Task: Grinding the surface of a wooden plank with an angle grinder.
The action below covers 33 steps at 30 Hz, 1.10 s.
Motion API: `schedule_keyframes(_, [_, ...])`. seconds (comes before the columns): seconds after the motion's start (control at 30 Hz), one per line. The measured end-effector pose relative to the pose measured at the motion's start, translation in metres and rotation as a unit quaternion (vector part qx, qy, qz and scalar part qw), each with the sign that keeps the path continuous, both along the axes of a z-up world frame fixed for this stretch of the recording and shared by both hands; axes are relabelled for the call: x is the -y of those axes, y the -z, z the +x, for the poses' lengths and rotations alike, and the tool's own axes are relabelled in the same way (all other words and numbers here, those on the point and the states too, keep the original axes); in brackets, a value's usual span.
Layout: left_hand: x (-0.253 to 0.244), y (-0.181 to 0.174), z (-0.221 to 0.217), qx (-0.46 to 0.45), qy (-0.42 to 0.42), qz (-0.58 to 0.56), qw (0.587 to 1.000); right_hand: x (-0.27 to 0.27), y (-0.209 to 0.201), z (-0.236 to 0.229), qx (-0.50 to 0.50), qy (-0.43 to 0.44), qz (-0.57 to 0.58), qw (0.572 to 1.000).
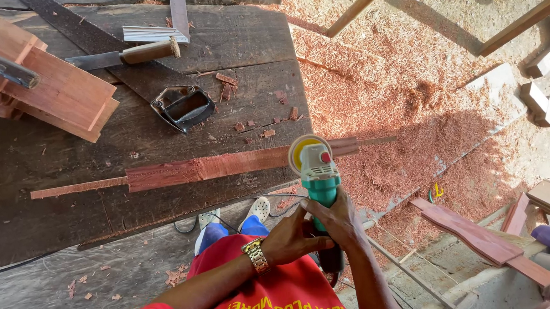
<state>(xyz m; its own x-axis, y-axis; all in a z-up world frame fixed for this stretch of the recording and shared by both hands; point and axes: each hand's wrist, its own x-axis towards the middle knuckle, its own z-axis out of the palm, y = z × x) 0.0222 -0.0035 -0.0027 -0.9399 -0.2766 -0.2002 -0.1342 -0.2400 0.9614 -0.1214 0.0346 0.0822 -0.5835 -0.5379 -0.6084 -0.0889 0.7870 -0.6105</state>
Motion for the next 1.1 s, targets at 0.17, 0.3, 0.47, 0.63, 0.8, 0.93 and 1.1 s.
schedule_keyframes(0.17, [0.003, -0.003, 0.003, 0.0, -0.021, 0.018, 1.0, 0.005, 0.0, 0.003, 0.009, -0.021, -0.01, 1.0])
schedule_keyframes(0.3, [0.001, 0.001, -0.001, 0.004, -0.014, -0.006, 1.0, 0.0, 0.006, -0.003, 0.01, -0.016, -0.012, 1.0])
schedule_keyframes(0.47, [-0.004, 0.005, -0.01, 0.003, -0.002, -0.018, 1.0, -0.009, 0.006, -0.01, -0.01, -0.012, 0.005, 1.0])
schedule_keyframes(0.63, [-0.009, 0.007, -0.015, 0.02, 0.013, -0.041, 0.999, -0.014, 0.006, -0.013, -0.004, 0.01, 0.014, 1.0])
schedule_keyframes(0.8, [-0.008, -0.001, -0.019, 0.036, 0.027, -0.048, 0.998, -0.021, 0.005, -0.017, -0.006, 0.017, 0.005, 1.0])
schedule_keyframes(0.93, [-0.011, -0.001, -0.026, 0.049, 0.048, -0.05, 0.996, -0.03, 0.007, -0.019, 0.015, 0.057, -0.023, 0.998])
schedule_keyframes(1.1, [-0.015, 0.002, -0.028, 0.031, 0.055, -0.05, 0.997, -0.038, 0.01, -0.021, 0.033, 0.081, -0.048, 0.995])
